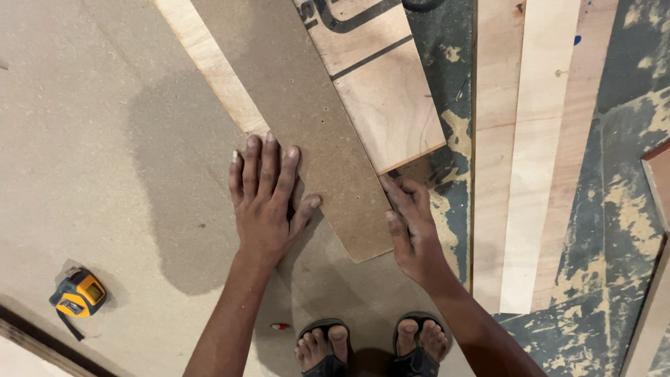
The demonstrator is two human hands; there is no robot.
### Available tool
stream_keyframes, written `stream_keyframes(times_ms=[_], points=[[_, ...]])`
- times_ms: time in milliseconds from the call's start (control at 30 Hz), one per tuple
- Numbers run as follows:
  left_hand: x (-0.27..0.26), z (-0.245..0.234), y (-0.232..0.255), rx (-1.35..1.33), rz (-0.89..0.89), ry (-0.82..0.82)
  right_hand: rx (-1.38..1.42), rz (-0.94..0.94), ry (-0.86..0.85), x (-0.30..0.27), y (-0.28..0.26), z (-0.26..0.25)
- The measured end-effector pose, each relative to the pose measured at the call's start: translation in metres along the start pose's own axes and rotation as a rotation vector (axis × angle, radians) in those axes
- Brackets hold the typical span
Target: The person measures and marks a piece of plywood with a tape measure and a pencil, and then cuts along the marked line using a circular saw.
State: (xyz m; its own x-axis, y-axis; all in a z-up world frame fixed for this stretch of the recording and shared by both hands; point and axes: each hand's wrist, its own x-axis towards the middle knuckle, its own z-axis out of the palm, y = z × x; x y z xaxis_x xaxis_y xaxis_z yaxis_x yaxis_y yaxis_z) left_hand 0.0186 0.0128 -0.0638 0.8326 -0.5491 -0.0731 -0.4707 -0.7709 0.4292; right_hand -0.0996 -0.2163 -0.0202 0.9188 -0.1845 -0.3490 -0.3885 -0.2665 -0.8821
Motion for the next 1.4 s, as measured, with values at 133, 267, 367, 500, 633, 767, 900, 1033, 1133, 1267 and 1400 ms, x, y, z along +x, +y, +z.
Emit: stream_keyframes(times_ms=[133, 267, 367, 500, 633, 767, 900, 1033, 1133, 1267, 1400], points=[[0.008, -0.013, 0.005, -0.114, 0.022, 0.042, 0.054, 0.07, -0.01, -0.001, -0.003, -0.001], [0.058, -0.045, 0.001, -0.267, -0.11, 0.068, -0.004, 0.031, 0.025, 0.003, -0.01, -0.001], [0.149, -0.048, -0.024, -0.089, 0.034, 0.253, -0.066, 0.18, -0.021, 0.005, -0.011, -0.008], [0.231, -0.043, -0.02, -0.052, -0.242, 0.172, -0.122, 0.097, -0.071, 0.009, -0.011, -0.014], [0.233, -0.043, -0.015, -0.05, -0.187, 0.319, -0.15, 0.167, -0.12, 0.01, 0.002, -0.019], [0.239, -0.053, -0.011, -0.052, -0.227, 0.282, -0.16, 0.052, -0.111, -0.002, 0.037, -0.02], [0.244, -0.063, -0.008, -0.076, -0.274, 0.247, 0.063, 0.249, -0.236, -0.009, 0.066, -0.032], [0.249, -0.07, -0.012, -0.12, -0.269, 0.218, -0.149, 0.306, -0.387, 0.01, 0.027, -0.051], [0.254, -0.086, -0.013, -0.141, -0.25, 0.185, -0.419, 0.576, -0.58, 0.074, -0.034, -0.06], [0.312, -0.119, -0.07, -0.213, -0.21, 0.146, -0.446, 0.52, -0.156, 0.217, -0.125, -0.057], [0.429, -0.153, -0.197, -0.144, -0.295, 0.139, -0.197, -0.158, 0.08, 0.403, -0.191, -0.022]])
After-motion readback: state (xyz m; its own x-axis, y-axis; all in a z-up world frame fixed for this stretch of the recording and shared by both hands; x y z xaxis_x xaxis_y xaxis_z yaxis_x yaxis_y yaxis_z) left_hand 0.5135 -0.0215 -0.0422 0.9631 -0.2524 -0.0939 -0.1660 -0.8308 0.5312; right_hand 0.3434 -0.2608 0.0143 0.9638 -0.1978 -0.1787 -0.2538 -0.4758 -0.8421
